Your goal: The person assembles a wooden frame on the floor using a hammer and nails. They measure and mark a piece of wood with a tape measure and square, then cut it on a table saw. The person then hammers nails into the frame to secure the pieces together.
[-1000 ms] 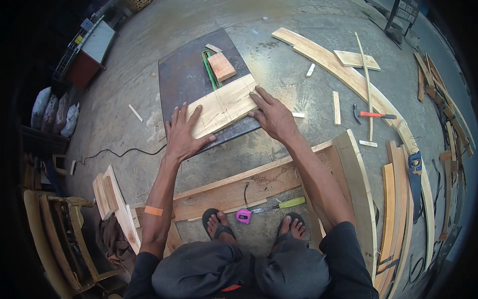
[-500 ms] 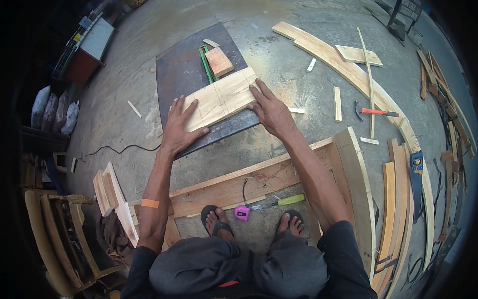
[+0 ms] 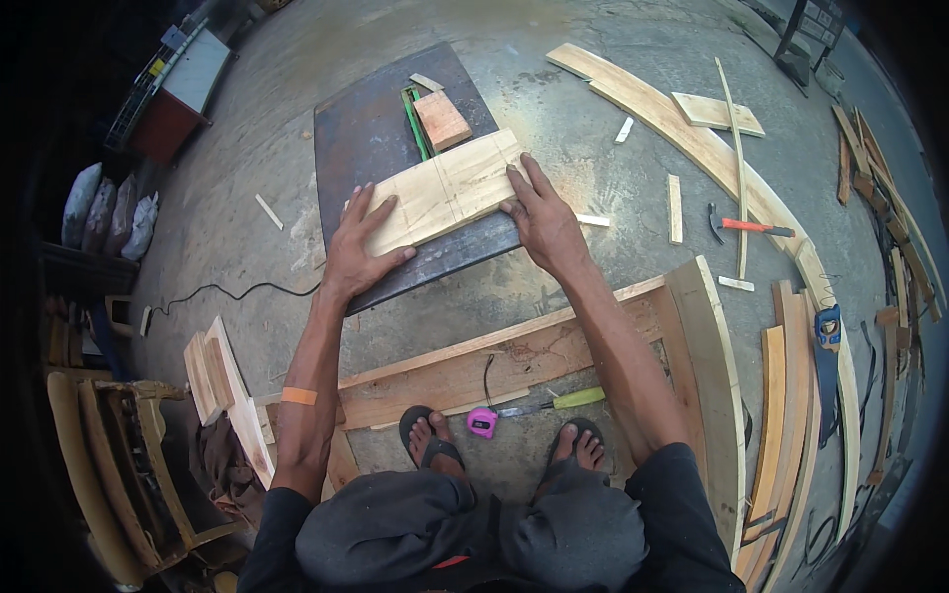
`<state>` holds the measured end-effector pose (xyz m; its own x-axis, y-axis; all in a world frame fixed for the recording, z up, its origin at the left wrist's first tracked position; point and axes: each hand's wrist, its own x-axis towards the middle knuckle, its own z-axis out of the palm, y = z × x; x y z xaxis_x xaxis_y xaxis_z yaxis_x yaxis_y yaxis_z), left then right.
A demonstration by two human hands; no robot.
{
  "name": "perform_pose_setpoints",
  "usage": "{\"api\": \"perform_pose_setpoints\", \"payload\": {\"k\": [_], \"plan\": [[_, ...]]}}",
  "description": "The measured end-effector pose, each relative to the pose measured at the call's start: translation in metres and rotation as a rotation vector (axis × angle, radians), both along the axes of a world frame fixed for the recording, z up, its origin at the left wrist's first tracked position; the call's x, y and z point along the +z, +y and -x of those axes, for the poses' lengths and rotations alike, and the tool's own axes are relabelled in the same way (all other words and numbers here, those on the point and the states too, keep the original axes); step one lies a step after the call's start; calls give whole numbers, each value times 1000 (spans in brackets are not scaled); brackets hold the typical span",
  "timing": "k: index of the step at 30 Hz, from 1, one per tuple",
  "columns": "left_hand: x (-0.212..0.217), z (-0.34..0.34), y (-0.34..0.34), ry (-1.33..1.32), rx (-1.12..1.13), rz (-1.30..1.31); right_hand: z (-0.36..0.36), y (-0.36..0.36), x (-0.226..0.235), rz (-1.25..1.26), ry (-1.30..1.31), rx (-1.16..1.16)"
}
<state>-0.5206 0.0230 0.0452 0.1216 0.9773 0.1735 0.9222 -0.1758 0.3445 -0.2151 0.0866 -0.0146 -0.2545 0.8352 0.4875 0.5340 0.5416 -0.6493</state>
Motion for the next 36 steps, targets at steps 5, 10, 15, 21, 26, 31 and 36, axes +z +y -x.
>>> {"api": "perform_pose_setpoints", "payload": {"k": [5,10,15,21,26,31,36], "plan": [[-1,0,-2,-8,20,1,-1,-1,0,2,-28,3],[-2,1,0,-1,30,16,1,1,2,32,-39,-2],[0,4,6,-12,21,21,1,7,3,-111,-128,-36],[-2,9,10,-2,10,21,4,9,8,-4,-99,-10],[-3,13,14,11,10,13,6,14,8,-11,-120,-10],[-5,16,19,-1,-1,9,8,17,10,-1,-134,-9],[-4,15,22,-17,3,14,9,21,9,1,-143,-13]]}}
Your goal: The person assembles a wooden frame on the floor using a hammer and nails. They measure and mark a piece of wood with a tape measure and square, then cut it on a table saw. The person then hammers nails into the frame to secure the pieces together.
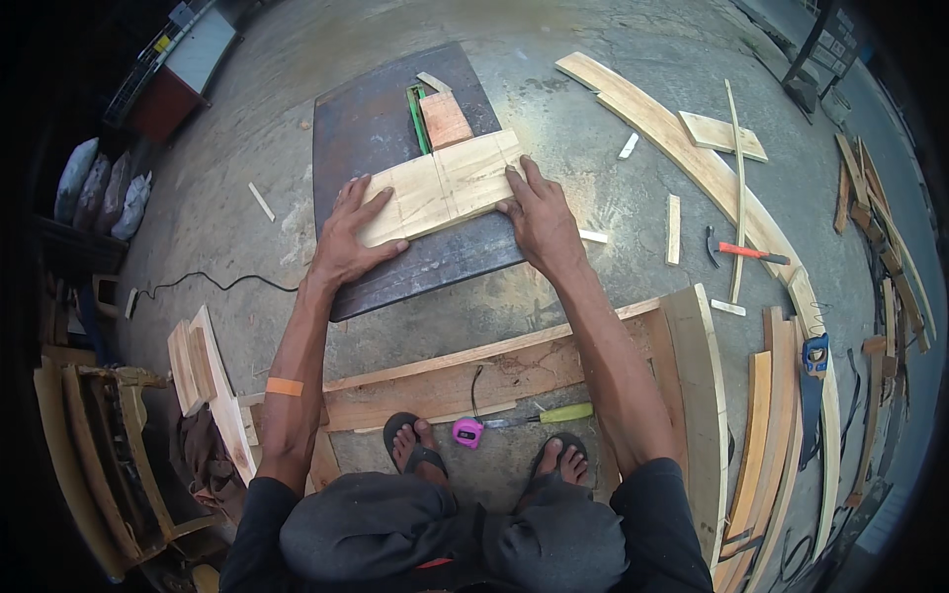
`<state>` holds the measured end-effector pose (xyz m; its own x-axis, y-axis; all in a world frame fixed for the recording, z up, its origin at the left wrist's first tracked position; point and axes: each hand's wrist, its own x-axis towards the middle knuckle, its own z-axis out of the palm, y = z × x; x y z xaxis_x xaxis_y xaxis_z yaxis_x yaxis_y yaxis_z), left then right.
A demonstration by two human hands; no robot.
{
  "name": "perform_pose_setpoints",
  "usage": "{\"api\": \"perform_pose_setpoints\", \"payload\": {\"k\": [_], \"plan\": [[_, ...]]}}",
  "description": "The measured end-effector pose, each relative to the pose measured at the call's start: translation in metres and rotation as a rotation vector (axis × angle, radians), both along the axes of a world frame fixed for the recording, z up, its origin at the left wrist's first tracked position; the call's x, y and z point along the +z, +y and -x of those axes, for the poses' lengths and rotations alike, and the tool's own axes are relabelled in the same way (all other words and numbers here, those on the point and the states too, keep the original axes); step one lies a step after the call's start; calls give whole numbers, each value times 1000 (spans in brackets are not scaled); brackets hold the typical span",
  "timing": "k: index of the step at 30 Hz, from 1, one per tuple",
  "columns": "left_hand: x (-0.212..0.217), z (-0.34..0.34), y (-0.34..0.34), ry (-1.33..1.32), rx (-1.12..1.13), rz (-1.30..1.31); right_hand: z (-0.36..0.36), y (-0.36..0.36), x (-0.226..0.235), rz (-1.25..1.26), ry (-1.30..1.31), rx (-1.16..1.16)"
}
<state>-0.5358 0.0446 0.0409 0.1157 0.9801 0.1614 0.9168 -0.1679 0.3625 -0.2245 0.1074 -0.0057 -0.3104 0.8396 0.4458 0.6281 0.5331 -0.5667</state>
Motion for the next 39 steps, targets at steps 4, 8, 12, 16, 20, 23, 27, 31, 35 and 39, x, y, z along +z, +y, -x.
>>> {"api": "perform_pose_setpoints", "payload": {"k": [4,8,12,16,20,23,27,31,35,39], "plan": [[0,3,2,-1,0,2,1,2,2,4,0,10],[0,3,5,6,-3,7,1,5,1,-1,-13,9],[-1,5,8,0,-1,0,3,10,2,3,-21,7],[-1,7,12,-5,4,5,5,14,2,3,-36,3],[-3,10,17,-32,2,-18,8,19,3,7,-33,2],[-3,12,21,-28,1,-15,8,22,5,19,-38,5],[-1,11,24,-3,10,1,11,23,5,27,-36,9],[-1,14,26,7,7,1,13,26,8,4,-45,10],[-1,15,30,13,4,2,12,31,9,16,-49,10],[-2,20,35,-23,1,-10,16,34,8,1,-52,11]]}}
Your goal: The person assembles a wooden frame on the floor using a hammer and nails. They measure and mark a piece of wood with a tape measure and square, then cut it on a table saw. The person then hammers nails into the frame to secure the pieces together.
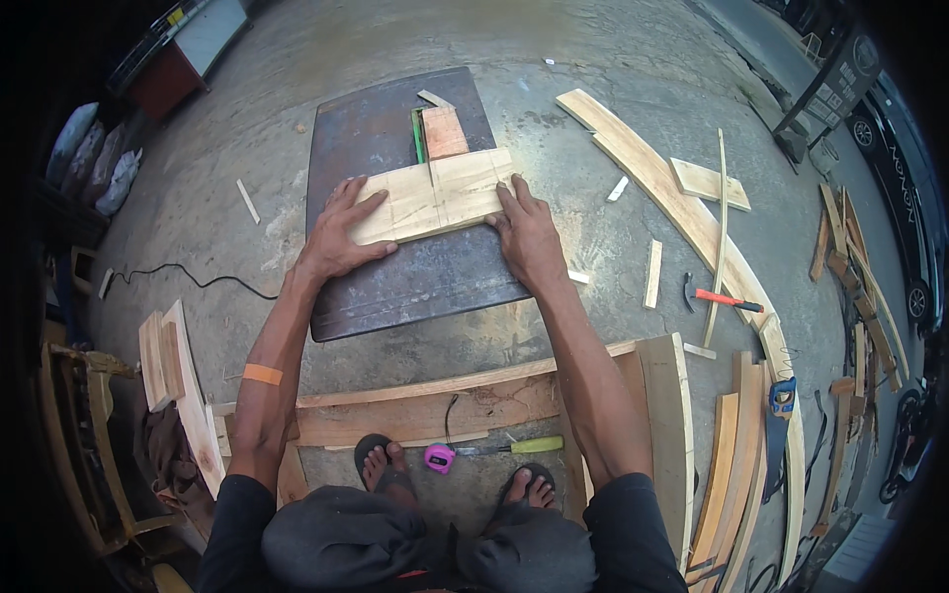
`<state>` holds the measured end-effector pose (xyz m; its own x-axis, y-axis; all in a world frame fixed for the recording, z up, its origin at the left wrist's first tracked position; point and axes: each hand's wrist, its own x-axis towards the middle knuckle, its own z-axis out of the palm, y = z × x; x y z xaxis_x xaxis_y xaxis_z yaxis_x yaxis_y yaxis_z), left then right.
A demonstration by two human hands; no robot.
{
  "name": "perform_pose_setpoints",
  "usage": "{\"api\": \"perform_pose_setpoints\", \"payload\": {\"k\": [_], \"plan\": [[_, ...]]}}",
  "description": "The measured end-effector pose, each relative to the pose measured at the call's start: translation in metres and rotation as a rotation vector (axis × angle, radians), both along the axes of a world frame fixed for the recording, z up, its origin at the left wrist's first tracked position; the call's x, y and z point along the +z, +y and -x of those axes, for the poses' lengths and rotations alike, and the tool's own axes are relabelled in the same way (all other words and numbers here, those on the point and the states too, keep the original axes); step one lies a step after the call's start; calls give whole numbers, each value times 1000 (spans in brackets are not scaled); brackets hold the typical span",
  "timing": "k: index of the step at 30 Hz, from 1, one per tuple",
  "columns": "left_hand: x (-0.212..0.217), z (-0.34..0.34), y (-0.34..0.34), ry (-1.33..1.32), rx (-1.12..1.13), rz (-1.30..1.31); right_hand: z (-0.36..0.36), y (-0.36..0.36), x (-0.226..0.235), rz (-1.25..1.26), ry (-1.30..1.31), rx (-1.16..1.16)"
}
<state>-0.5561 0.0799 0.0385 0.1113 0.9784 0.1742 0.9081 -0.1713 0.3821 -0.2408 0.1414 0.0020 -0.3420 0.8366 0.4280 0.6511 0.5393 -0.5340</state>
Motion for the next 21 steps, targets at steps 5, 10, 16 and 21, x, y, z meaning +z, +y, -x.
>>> {"api": "perform_pose_setpoints", "payload": {"k": [5,10,16,21], "plan": [[-3,4,6,0,8,4,4,7,1,5,-10,2],[-3,8,14,-7,-2,2,6,15,0,-2,-12,2],[-4,12,22,-13,-6,-11,9,22,0,2,-8,3],[-4,16,29,0,-5,-12,15,26,4,30,0,-4]]}}
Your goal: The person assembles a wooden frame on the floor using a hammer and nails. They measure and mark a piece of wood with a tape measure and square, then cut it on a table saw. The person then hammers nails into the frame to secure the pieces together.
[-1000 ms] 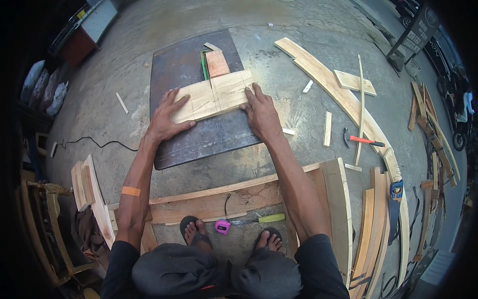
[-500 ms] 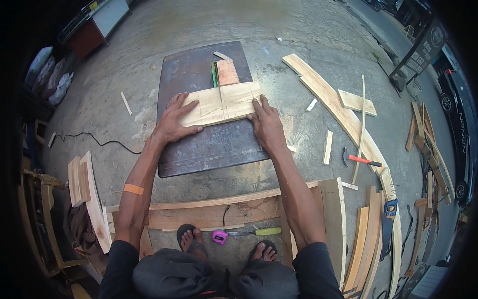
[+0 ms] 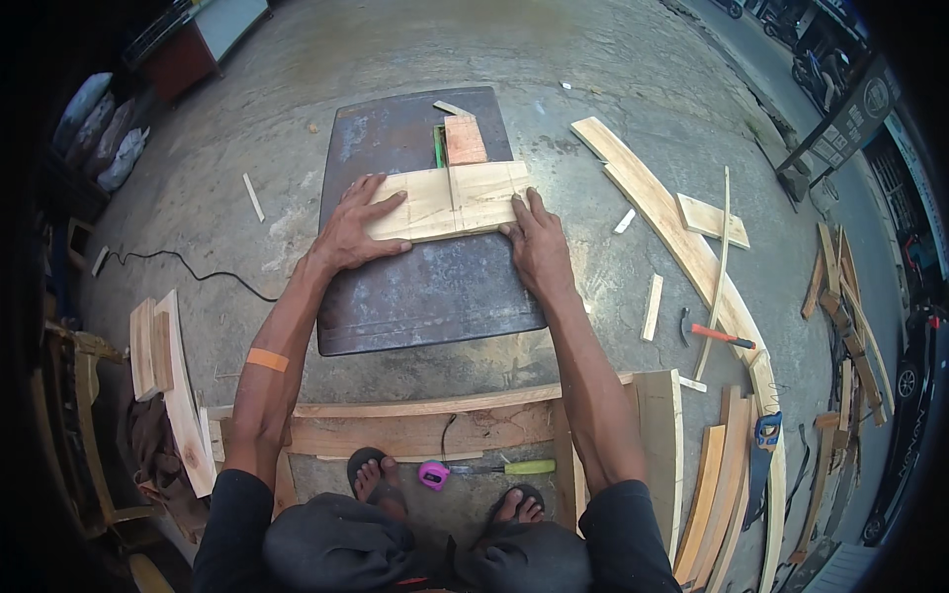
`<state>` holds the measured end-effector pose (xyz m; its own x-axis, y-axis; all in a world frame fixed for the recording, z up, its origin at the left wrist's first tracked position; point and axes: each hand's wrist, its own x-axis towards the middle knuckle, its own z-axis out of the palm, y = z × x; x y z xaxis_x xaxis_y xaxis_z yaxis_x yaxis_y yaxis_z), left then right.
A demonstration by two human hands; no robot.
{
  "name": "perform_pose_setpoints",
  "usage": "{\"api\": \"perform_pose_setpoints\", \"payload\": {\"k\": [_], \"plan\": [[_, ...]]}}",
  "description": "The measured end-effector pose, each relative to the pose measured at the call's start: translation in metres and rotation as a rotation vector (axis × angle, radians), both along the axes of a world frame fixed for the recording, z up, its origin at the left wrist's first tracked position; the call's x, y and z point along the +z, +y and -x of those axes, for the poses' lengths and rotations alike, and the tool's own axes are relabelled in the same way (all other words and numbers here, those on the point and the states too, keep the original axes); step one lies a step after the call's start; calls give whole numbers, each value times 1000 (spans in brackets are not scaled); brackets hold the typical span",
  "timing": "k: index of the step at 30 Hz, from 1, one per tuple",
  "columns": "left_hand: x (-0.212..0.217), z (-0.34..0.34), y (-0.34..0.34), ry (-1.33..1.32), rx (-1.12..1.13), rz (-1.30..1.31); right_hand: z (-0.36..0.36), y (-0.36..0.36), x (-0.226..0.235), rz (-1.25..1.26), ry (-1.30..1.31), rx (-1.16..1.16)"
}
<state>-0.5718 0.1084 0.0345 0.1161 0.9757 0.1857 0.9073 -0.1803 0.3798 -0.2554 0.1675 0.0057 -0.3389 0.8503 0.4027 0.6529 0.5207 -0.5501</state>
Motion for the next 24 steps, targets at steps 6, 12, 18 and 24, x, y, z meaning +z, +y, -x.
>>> {"api": "perform_pose_setpoints", "payload": {"k": [6,12,18,24], "plan": [[0,3,5,39,12,33,2,7,-2,-25,-14,-1],[0,5,11,53,13,21,5,13,-3,-19,-10,-5],[0,8,15,53,6,20,8,19,-5,-28,-1,3],[-3,10,23,32,7,4,9,26,-8,-45,15,1]]}}
